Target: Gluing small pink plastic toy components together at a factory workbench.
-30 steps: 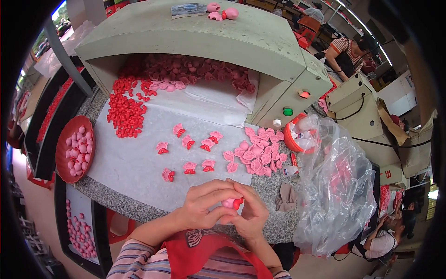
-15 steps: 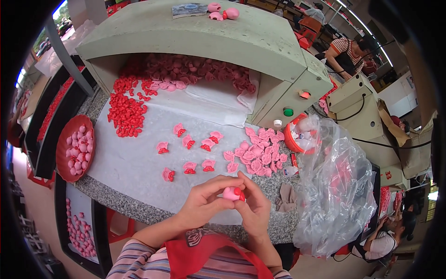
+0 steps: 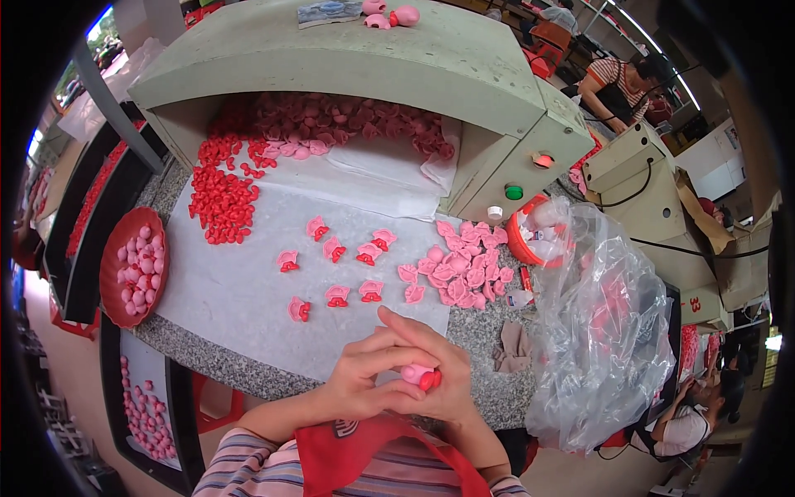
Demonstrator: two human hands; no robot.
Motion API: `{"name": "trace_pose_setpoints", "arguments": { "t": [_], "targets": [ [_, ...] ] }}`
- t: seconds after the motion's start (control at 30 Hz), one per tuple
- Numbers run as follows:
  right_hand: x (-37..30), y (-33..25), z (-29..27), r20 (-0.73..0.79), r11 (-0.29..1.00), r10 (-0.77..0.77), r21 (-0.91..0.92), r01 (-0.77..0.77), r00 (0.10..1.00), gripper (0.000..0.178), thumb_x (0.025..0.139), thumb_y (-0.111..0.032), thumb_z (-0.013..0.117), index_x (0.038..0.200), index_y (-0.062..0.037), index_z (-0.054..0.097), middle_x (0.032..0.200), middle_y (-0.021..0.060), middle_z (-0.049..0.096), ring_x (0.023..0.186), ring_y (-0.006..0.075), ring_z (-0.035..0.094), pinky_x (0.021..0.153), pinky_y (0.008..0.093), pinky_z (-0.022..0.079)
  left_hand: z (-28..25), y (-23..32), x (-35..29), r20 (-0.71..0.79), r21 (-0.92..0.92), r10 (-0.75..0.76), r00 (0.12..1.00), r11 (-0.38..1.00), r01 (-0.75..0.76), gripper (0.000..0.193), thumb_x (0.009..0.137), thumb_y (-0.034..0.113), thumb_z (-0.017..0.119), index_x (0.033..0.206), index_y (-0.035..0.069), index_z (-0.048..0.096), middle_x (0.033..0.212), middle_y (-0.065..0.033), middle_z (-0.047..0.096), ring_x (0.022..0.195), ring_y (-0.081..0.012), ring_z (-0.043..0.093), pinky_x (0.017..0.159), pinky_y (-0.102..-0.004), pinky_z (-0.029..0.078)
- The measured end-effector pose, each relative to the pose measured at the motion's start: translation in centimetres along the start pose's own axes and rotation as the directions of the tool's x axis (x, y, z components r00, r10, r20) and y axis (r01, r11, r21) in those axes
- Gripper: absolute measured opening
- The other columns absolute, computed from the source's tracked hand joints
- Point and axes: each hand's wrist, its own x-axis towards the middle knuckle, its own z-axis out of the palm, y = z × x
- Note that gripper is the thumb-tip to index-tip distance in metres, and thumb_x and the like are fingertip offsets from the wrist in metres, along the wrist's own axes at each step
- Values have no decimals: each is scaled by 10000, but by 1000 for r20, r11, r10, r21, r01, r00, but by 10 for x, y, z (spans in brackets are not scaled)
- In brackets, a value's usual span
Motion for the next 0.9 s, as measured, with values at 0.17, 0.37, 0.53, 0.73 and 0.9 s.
{"name": "trace_pose_setpoints", "arguments": {
  "t": [0.17,0.37,0.53,0.73,0.9],
  "targets": [
    [1,4,3,1,987,-134,-89,133,991,585,670,-271,755,1115,26,520,1143,261,518,1039,331,546,795,398,507,2,-7,-6,-40,92,85,996,992,-81,293,646,24,712,928,-1,636,955,-112,567,835,-196,568,699,-298,467],
    [-2,8,6,-42,969,-214,-140,206,976,518,691,-315,726,1054,12,551,1120,258,535,934,343,602,732,378,532,2,-8,-7,-42,112,129,991,986,-123,255,665,38,699,915,26,653,931,-99,583,817,-204,595,704,-302,483],
    [-3,7,5,-37,962,-214,-180,205,976,512,700,-346,711,1047,-1,560,1109,245,550,901,326,620,699,354,536,2,-7,-6,-42,102,146,988,985,-141,246,648,21,701,890,7,656,928,-107,580,814,-206,584,687,-306,477],
    [-1,0,8,-94,969,-121,-229,97,988,506,661,-249,751,1052,6,558,1076,222,576,882,296,631,712,323,528,2,-10,-8,-58,-75,66,996,995,-71,256,686,-10,656,941,14,637,970,-92,566,869,-180,573,754,-292,467],
    [-1,-20,26,-254,836,76,-510,-200,964,537,612,-194,775,1058,2,549,1033,185,597,871,261,633,712,322,519,5,-27,-14,-25,-646,-282,959,736,200,207,794,12,566,997,-26,572,942,-61,552,852,-154,551,749,-276,456]
  ]
}}
